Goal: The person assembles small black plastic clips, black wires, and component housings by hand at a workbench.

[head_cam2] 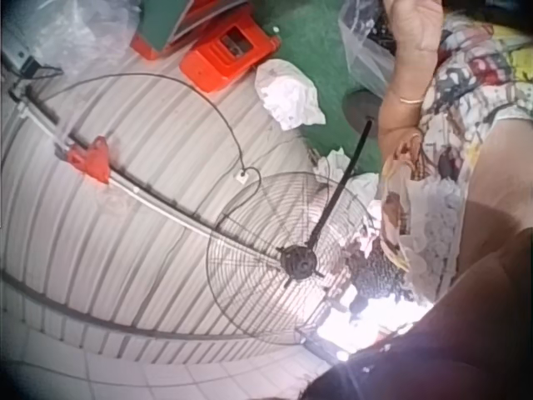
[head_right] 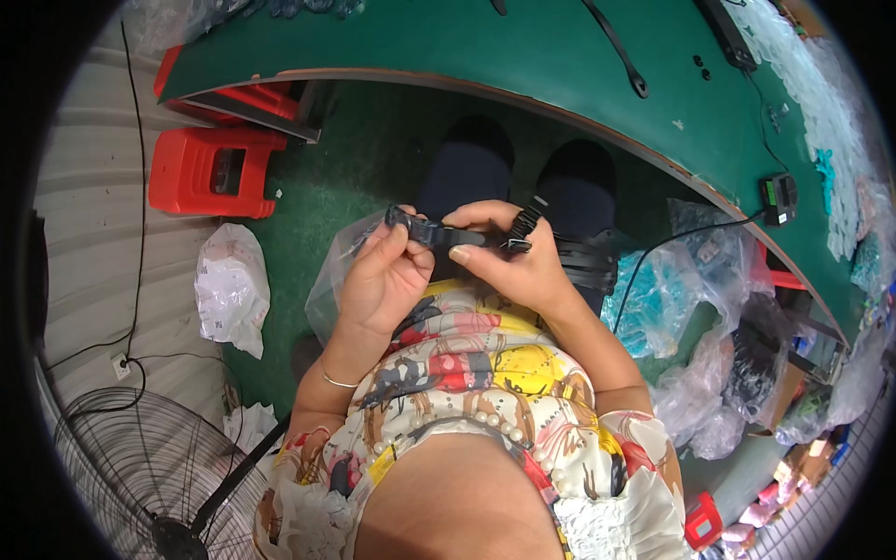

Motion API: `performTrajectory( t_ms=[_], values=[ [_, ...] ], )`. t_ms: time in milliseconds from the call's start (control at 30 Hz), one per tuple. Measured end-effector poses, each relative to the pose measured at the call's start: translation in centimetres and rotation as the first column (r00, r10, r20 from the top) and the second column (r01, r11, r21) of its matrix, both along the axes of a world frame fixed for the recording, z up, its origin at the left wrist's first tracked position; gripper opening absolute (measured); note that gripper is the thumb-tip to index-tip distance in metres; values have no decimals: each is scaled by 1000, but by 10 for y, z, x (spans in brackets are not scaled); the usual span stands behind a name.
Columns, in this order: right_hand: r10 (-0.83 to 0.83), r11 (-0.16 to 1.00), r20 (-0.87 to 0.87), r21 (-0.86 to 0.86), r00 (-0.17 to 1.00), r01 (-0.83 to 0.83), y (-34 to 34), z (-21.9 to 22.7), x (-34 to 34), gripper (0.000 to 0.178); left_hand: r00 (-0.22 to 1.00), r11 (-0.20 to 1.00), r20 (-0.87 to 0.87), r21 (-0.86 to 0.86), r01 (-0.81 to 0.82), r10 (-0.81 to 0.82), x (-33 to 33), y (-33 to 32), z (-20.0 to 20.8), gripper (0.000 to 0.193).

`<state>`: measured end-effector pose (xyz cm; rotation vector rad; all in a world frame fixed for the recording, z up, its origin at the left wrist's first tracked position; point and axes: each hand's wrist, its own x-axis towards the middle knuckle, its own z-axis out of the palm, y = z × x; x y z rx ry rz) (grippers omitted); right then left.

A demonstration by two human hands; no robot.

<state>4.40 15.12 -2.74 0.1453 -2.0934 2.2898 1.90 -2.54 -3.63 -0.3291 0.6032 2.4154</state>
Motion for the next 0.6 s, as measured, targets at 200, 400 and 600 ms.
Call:
performTrajectory(
  t_ms=[200,400,600],
  values=[
    [176,951,211,-290,962,-111,2,-1,0,31,975,991,-186,-36,-129,120,-13,1,10,17],
    [244,945,241,-279,939,-174,2,9,0,19,708,683,-591,-699,-210,-387,-12,16,46,20],
    [229,948,223,-271,947,-166,5,1,2,15,762,748,-514,-661,-60,-393,-20,19,41,12]
  ],
)
